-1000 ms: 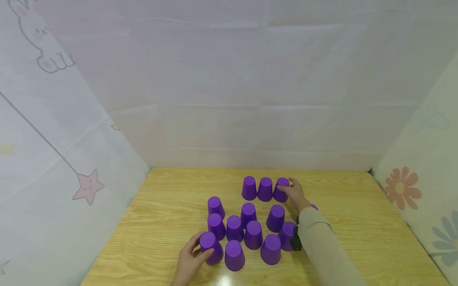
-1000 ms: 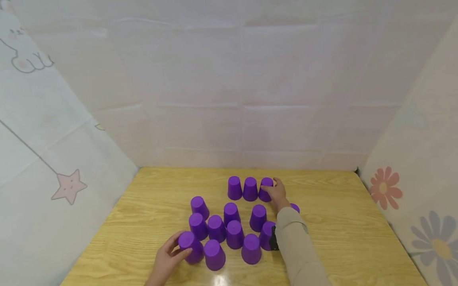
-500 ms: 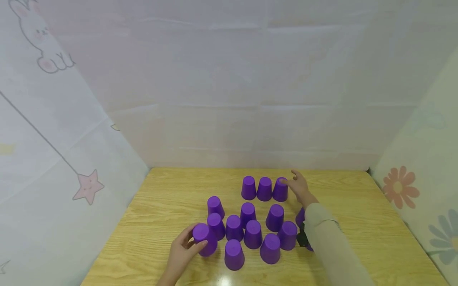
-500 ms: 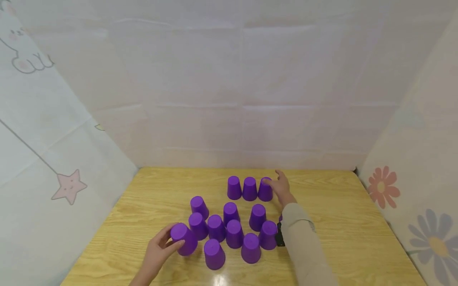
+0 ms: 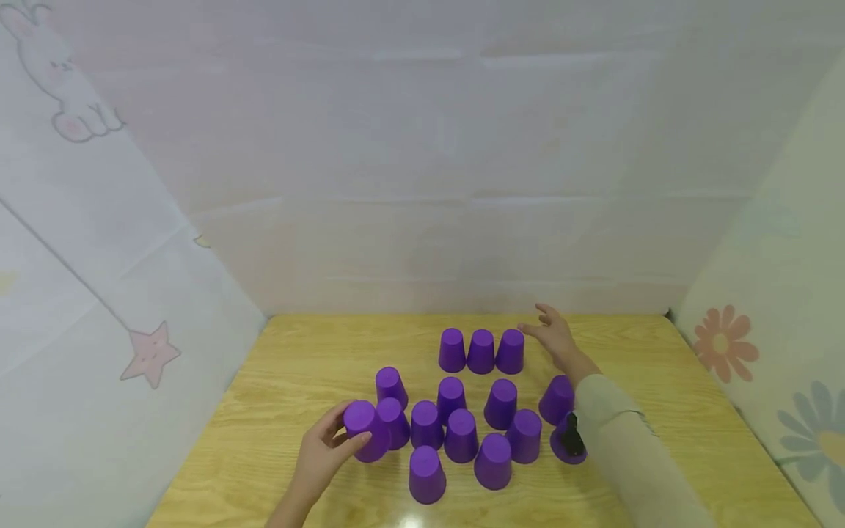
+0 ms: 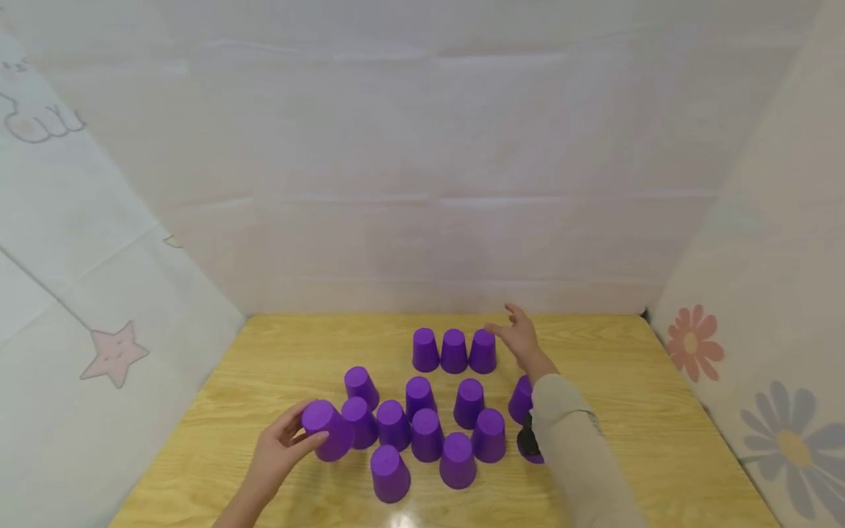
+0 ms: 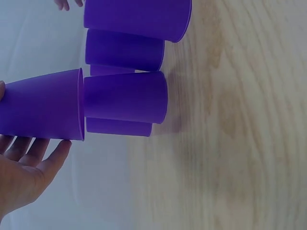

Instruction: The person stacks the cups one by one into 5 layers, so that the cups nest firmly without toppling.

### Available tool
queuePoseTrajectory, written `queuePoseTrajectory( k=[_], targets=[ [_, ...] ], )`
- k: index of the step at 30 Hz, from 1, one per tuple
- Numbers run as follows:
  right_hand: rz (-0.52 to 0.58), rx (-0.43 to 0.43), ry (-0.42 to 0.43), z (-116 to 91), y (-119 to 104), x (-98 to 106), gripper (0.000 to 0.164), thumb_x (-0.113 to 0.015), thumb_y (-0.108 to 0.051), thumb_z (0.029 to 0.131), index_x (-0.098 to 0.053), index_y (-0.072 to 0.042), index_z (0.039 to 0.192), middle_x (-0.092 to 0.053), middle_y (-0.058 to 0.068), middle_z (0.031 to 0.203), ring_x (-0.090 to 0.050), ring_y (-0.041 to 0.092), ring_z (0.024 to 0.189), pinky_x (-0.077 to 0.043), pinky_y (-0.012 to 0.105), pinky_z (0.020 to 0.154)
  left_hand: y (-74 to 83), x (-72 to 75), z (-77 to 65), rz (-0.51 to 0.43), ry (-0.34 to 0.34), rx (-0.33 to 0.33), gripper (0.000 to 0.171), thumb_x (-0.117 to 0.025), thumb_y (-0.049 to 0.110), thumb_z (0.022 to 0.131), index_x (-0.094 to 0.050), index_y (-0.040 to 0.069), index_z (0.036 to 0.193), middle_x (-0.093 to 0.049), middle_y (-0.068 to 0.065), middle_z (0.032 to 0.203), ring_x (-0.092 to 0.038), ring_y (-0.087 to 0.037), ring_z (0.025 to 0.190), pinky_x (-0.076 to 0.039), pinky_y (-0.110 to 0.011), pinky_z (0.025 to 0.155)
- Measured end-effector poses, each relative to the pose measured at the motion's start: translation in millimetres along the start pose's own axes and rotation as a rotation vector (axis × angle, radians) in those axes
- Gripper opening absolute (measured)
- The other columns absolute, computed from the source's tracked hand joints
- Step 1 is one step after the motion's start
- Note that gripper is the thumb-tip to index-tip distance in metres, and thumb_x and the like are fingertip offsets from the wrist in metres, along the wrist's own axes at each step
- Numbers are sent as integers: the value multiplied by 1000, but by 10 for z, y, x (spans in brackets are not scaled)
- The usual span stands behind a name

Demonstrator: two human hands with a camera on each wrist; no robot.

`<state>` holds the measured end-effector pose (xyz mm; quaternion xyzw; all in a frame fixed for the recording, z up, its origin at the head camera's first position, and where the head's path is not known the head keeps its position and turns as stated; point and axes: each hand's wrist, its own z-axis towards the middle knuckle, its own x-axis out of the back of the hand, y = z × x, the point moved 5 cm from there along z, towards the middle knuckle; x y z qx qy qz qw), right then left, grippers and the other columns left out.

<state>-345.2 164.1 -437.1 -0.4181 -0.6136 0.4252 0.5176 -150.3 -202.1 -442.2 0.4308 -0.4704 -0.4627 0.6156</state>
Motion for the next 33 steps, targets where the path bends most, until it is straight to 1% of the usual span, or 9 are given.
queuePoseTrajectory(
  k=[3,5,10,16,20,24,29,33],
  targets=[
    [-23,26,-13,-32,-51,42,76,-62,-24,80,-16,-5,137,-19,26,135,-17,40,122,-22,53,95,43,25,61,16,-12,-11,50,-72,6,68,-52,6,115,-55,-8,108,-53,-16,95,-47,-29,76],
    [-31,37,-25,-58,-75,71,77,-63,-26,79,-16,-6,137,-19,25,135,-16,40,122,-21,53,95,79,33,118,21,-30,-30,50,-72,7,69,-52,5,115,-55,-9,108,-53,-17,96,-46,-30,77],
    [-28,70,-50,-133,-88,128,76,-62,-25,80,-16,-5,137,-19,26,135,-16,42,122,-20,54,95,156,31,292,25,-74,-64,49,-71,11,70,-52,9,115,-56,-7,108,-52,-18,98,-46,-30,78],
    [-52,99,-77,-232,-19,177,73,-61,-25,81,-18,-4,136,-21,28,133,-19,44,120,-23,55,93,197,-17,419,26,-93,-54,49,-71,16,71,-52,11,116,-55,-6,109,-51,-18,99,-45,-30,79],
    [-54,126,-89,-325,15,226,72,-60,-26,81,-19,-4,136,-22,28,132,-21,44,119,-24,55,93,211,-60,493,18,-105,-39,49,-71,14,71,-51,9,116,-55,-8,110,-50,-20,101,-45,-32,81],
    [-60,138,-93,-434,51,276,73,-60,-28,81,-19,-4,136,-23,27,132,-22,44,119,-25,55,92,219,-85,611,19,-99,-25,49,-70,12,72,-51,8,117,-54,-9,111,-50,-22,102,-44,-36,82],
    [-46,146,-91,-571,138,331,73,-60,-28,81,-19,-2,135,-24,27,132,-23,44,118,-24,56,92,207,-133,785,30,-83,-6,50,-72,22,70,-53,13,116,-55,-5,110,-50,-19,101,-44,-35,82],
    [-29,153,-81,-689,229,363,73,-60,-27,81,-19,-1,135,-24,27,133,-23,44,118,-23,56,92,216,-212,915,44,-83,-11,53,-72,28,69,-53,13,116,-55,-5,110,-50,-19,101,-44,-34,81]
  ],
)
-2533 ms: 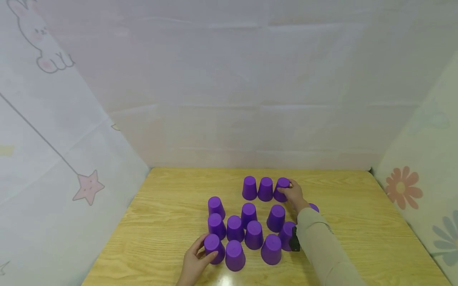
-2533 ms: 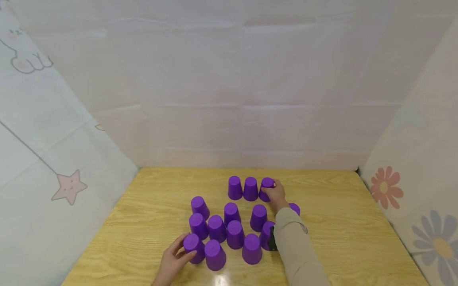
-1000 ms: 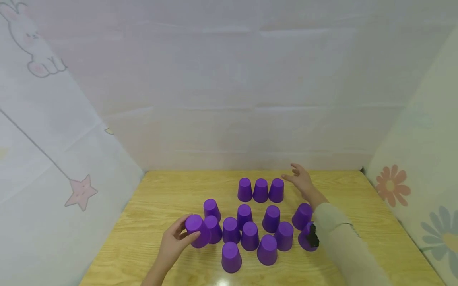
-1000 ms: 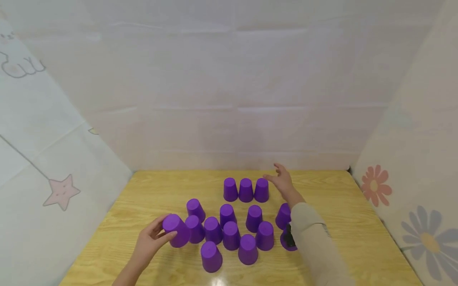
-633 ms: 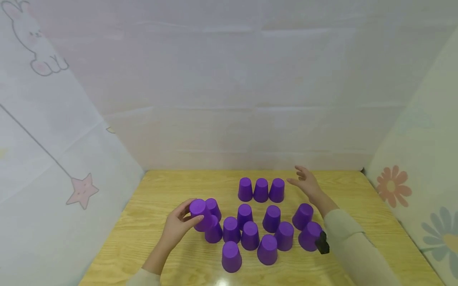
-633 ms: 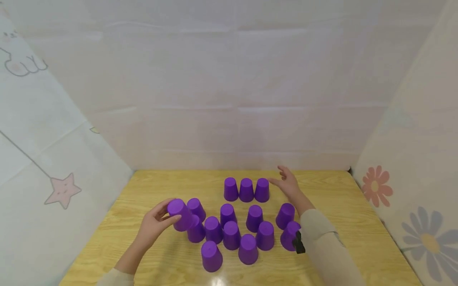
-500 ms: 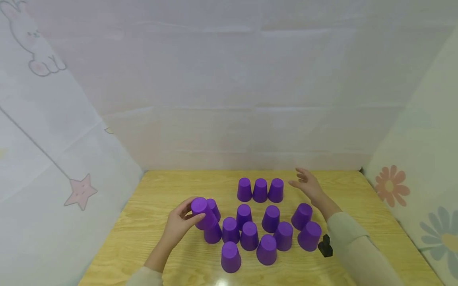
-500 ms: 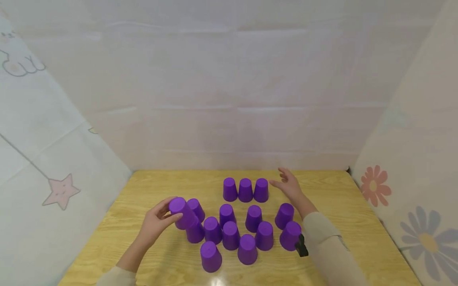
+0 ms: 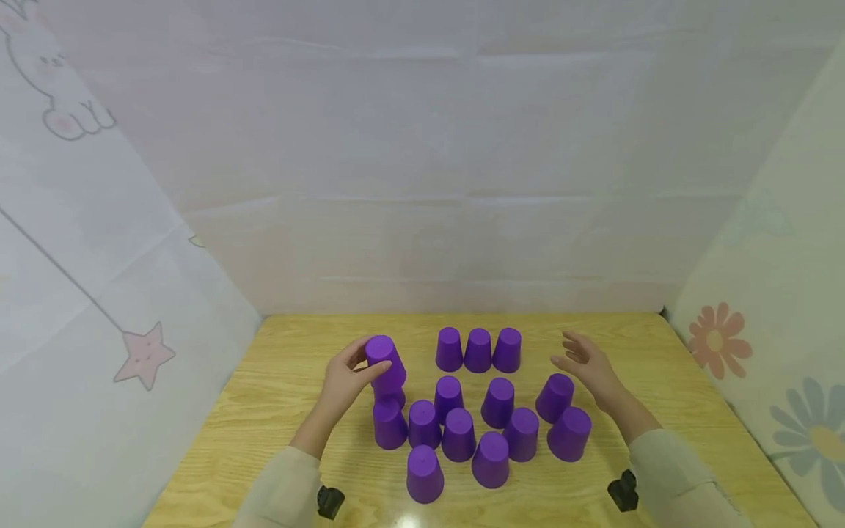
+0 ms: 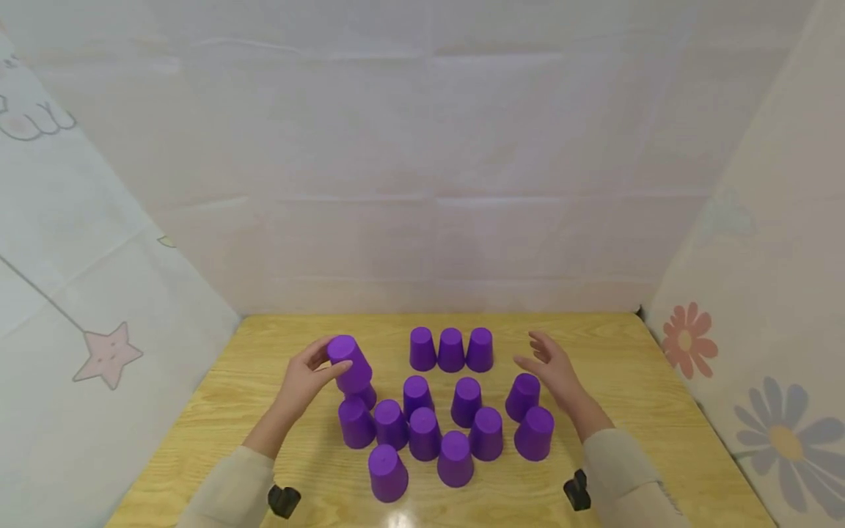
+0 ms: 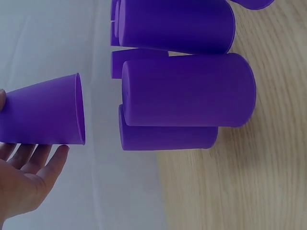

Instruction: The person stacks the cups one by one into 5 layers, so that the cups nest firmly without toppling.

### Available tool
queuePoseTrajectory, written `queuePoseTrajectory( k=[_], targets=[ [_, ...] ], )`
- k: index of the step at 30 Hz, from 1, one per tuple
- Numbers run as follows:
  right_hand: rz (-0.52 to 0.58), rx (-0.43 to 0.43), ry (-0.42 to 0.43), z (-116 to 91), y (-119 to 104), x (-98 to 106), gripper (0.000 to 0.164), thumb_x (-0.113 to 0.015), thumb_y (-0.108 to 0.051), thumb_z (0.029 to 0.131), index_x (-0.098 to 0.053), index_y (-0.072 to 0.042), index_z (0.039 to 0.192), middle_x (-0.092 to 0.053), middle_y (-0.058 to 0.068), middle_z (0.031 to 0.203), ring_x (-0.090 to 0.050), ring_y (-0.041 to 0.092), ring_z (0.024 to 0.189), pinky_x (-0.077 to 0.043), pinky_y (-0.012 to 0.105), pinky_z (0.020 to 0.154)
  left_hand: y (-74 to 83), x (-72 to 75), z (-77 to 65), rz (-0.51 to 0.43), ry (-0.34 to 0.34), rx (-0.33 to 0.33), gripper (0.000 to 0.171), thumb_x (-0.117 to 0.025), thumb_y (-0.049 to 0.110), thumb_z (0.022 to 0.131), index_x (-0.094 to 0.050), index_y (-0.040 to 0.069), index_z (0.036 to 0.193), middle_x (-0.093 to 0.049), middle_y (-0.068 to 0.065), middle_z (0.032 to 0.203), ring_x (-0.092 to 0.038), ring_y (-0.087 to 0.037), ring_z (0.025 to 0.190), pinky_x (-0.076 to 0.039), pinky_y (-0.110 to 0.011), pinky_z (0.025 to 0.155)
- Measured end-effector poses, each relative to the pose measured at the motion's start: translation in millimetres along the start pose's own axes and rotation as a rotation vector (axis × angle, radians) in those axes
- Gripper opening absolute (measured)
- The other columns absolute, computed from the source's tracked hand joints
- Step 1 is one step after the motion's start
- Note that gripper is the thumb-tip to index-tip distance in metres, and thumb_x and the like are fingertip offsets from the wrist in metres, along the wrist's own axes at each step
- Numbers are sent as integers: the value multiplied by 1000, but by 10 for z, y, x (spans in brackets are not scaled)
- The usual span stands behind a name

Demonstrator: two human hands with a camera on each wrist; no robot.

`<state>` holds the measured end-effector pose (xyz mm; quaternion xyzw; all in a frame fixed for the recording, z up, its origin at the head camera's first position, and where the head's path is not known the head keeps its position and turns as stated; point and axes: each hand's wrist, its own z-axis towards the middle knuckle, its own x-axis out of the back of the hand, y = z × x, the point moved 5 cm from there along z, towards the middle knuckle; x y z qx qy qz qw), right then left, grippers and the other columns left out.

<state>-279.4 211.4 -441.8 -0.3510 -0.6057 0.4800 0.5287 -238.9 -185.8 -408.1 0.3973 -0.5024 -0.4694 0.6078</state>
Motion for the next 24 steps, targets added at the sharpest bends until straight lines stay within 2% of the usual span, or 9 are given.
queuePoseTrajectory(
  k=[5,11,16,19,24],
  targets=[
    [40,-1,26,-160,60,-1,71,-60,-25,81,-20,-1,135,-25,27,132,-22,43,119,-23,55,93,53,-90,158,34,16,18,54,-72,27,70,-52,11,117,-55,-6,110,-49,-20,103,-43,-35,83],
    [61,17,51,-288,100,-8,67,-59,-22,82,-22,-2,134,-26,26,131,-23,43,119,-24,56,92,-25,-146,339,44,55,47,54,-74,26,68,-52,14,117,-56,-8,108,-48,-21,103,-47,-36,76],
    [72,34,83,-404,144,13,64,-58,-18,83,-23,0,133,-27,28,130,-22,45,118,-23,57,91,-69,-202,452,64,70,19,54,-73,24,69,-52,9,116,-56,-10,108,-49,-23,102,-41,-38,84],
    [43,28,105,-478,191,18,64,-58,-19,83,-23,0,133,-28,28,130,-24,44,118,-24,58,90,-90,-229,503,61,79,8,52,-72,22,70,-52,7,116,-56,-11,108,-49,-25,102,-39,-39,87],
    [22,-1,143,-593,284,-1,64,-59,-19,82,-25,0,133,-30,28,129,-26,44,117,-27,57,89,-184,-265,595,44,93,33,53,-72,22,71,-51,6,117,-56,-12,108,-49,-25,102,-39,-38,88]
  ],
)
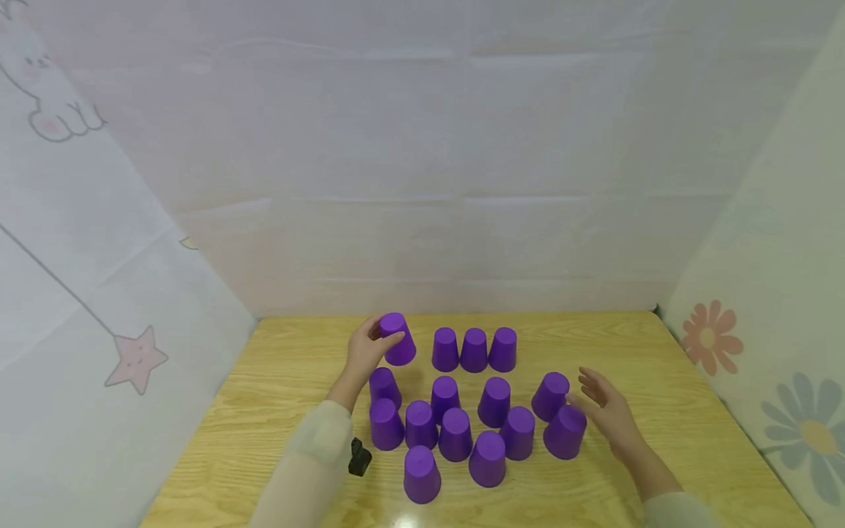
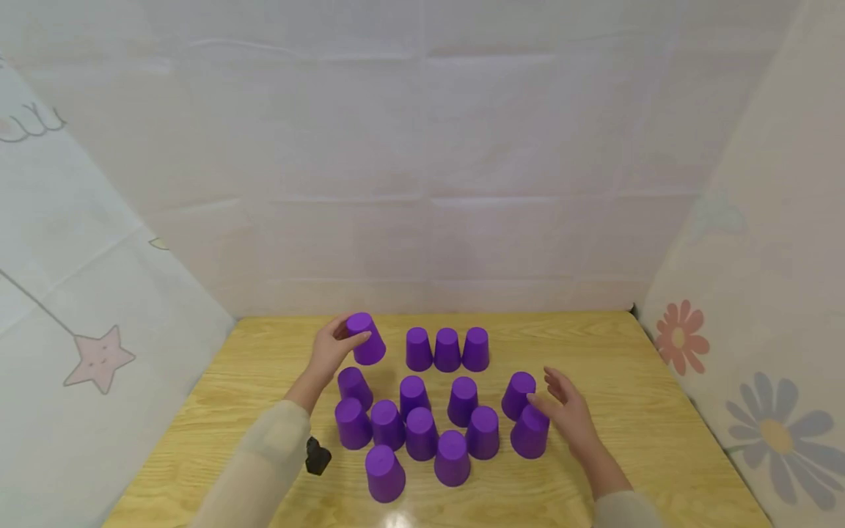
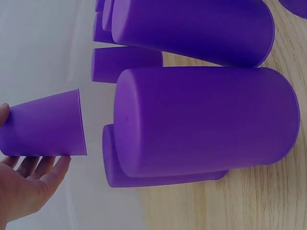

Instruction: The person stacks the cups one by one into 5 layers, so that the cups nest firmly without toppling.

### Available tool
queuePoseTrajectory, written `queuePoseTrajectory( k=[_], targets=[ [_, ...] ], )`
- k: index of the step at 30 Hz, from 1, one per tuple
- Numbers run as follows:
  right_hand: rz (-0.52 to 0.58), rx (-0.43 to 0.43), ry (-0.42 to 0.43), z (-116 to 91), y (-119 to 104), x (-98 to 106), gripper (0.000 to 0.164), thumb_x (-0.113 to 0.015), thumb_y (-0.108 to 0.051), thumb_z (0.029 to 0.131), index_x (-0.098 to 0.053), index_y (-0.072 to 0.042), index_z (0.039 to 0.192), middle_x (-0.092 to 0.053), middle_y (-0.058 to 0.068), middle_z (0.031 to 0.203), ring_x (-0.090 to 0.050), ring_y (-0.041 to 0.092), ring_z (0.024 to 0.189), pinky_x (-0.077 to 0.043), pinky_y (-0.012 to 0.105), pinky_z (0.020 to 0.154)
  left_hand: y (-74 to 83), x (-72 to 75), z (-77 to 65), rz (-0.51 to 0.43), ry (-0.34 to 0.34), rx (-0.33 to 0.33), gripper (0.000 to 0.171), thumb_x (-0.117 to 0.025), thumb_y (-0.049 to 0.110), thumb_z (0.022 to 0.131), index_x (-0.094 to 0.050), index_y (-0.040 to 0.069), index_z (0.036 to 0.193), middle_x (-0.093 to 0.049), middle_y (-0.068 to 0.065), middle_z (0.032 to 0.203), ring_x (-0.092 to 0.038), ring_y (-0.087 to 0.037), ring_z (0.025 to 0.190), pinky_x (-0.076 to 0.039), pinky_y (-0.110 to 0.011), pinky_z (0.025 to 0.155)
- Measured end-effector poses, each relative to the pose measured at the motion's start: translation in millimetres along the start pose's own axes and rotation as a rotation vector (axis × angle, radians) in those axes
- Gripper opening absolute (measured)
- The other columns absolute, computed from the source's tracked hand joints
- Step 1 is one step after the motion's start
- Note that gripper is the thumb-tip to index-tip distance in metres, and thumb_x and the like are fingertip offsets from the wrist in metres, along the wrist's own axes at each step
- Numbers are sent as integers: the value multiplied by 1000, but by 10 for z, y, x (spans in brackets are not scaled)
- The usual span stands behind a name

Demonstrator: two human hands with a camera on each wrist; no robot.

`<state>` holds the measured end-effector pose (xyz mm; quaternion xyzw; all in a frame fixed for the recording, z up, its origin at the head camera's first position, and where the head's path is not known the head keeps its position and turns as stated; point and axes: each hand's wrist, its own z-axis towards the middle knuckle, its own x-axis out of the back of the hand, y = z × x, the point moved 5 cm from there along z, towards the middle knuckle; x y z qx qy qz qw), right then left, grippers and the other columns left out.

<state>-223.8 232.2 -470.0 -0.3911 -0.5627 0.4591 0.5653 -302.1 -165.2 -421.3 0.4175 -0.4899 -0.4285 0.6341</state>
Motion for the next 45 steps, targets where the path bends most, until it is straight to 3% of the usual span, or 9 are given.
queuePoseTrajectory(
  k=[8,15,25,33,40,45],
  targets=[
    [34,-35,19,-158,137,-3,63,-58,-18,83,-24,1,132,-29,28,130,-25,44,117,-25,58,89,-119,-106,109,-31,25,95,54,-72,20,70,-50,7,117,-54,-12,110,-49,-26,101,-41,-37,85],
    [44,-86,15,-257,238,-37,62,-57,-19,84,-23,1,132,-28,28,130,-26,44,117,-27,57,88,-127,-223,215,-12,34,77,53,-72,15,69,-51,3,116,-54,-14,110,-49,-27,102,-40,-36,86],
    [53,-128,57,-318,313,-83,61,-58,-20,83,-26,-2,132,-30,27,129,-31,41,115,-31,52,90,-356,-320,373,21,51,108,53,-71,11,69,-50,-1,116,-53,-18,111,-48,-30,103,-40,-37,87],
    [66,-133,67,-319,329,-135,63,-60,-19,81,-27,-1,132,-30,28,129,-30,43,115,-30,51,90,-534,-371,374,57,71,141,50,-72,10,67,-52,-2,112,-54,-20,107,-49,-32,100,-41,-39,84],
    [55,-119,116,-322,385,-163,64,-63,-16,79,-29,0,131,-36,26,125,-38,38,111,-35,47,88,-579,-439,351,97,77,162,50,-71,9,67,-52,-2,112,-54,-21,108,-50,-32,99,-41,-40,84],
    [84,-136,120,-319,398,-193,64,-64,-16,78,-30,-1,130,-38,25,125,-41,32,110,-32,48,90,-591,-467,363,112,54,194,51,-71,8,69,-50,-1,114,-52,-22,111,-47,-33,102,-39,-41,86]
  ],
)
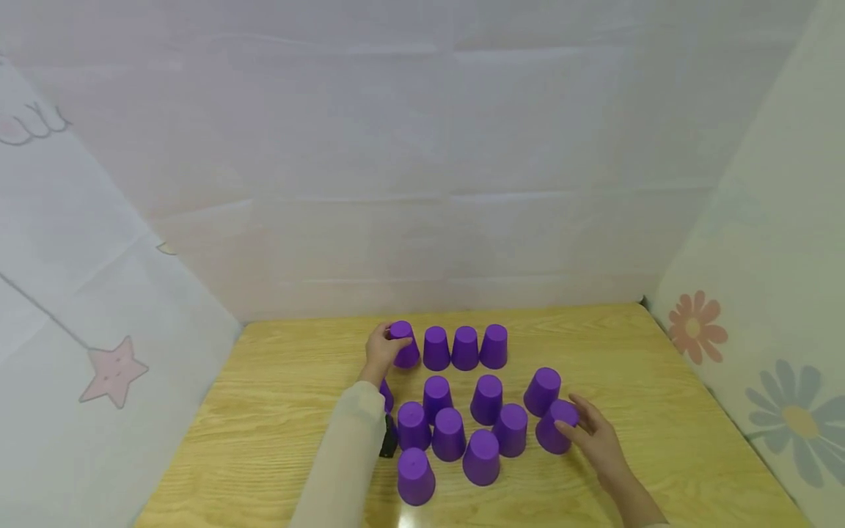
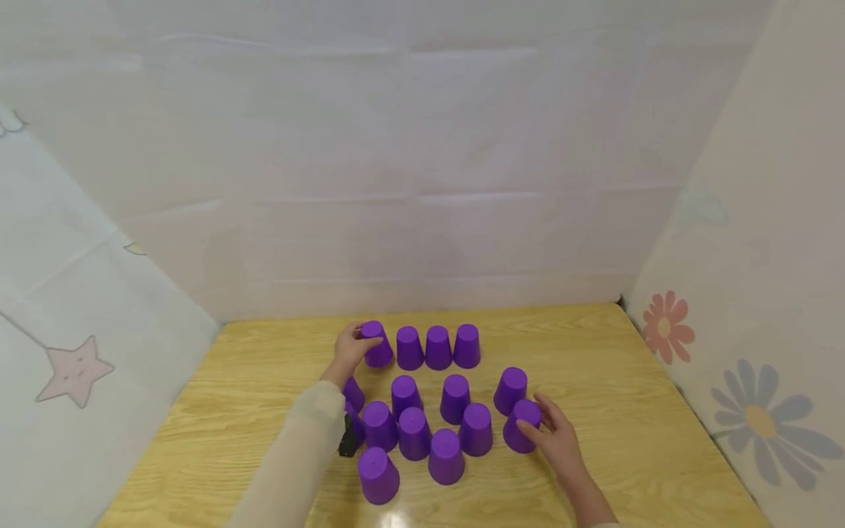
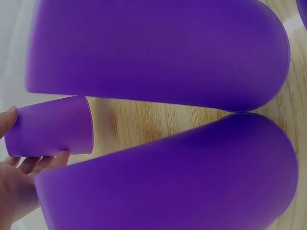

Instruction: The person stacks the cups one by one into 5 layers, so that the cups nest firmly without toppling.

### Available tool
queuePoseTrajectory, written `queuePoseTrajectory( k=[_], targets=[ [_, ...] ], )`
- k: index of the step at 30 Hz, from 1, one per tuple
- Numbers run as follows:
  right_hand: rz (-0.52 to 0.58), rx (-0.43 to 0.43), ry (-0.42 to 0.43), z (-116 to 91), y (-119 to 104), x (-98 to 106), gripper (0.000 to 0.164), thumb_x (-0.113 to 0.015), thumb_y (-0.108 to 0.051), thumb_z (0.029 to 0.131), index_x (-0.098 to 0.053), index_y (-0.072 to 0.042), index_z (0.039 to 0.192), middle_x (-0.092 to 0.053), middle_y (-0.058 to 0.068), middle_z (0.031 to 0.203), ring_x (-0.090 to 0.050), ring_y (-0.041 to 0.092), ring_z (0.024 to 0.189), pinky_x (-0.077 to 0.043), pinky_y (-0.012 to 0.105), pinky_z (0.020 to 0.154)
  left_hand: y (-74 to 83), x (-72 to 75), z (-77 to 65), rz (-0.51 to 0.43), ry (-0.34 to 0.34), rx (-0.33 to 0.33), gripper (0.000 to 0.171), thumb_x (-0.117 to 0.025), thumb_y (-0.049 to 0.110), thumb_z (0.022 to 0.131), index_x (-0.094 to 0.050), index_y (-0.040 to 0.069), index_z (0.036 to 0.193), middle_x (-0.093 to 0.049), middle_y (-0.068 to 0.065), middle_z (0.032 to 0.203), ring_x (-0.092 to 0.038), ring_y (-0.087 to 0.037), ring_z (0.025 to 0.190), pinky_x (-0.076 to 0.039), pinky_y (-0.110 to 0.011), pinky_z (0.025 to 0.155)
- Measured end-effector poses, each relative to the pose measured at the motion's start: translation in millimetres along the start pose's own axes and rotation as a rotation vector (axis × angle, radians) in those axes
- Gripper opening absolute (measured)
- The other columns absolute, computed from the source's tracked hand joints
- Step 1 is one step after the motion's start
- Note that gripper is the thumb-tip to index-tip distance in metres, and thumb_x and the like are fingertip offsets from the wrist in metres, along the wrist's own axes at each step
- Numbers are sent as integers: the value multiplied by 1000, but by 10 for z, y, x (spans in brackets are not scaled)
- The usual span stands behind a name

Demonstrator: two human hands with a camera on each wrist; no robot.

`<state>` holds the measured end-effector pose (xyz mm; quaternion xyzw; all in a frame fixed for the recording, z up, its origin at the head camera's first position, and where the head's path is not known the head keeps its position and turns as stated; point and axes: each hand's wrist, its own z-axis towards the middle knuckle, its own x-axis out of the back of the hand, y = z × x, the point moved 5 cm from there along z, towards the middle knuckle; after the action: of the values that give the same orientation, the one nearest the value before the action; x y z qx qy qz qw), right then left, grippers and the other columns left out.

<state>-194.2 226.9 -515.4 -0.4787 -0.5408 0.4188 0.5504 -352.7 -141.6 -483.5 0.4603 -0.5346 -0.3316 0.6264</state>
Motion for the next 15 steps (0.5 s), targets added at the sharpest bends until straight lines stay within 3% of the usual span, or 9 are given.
queuePoseTrajectory(
  k=[15],
  targets=[
    [-8,-8,3,-25,46,-14,65,-65,-16,77,-30,0,130,-38,24,125,-37,37,112,-32,49,90,-31,-58,24,35,-18,33,52,-71,3,65,-51,-3,112,-53,-23,107,-50,-34,98,-41,-41,84]
  ],
)
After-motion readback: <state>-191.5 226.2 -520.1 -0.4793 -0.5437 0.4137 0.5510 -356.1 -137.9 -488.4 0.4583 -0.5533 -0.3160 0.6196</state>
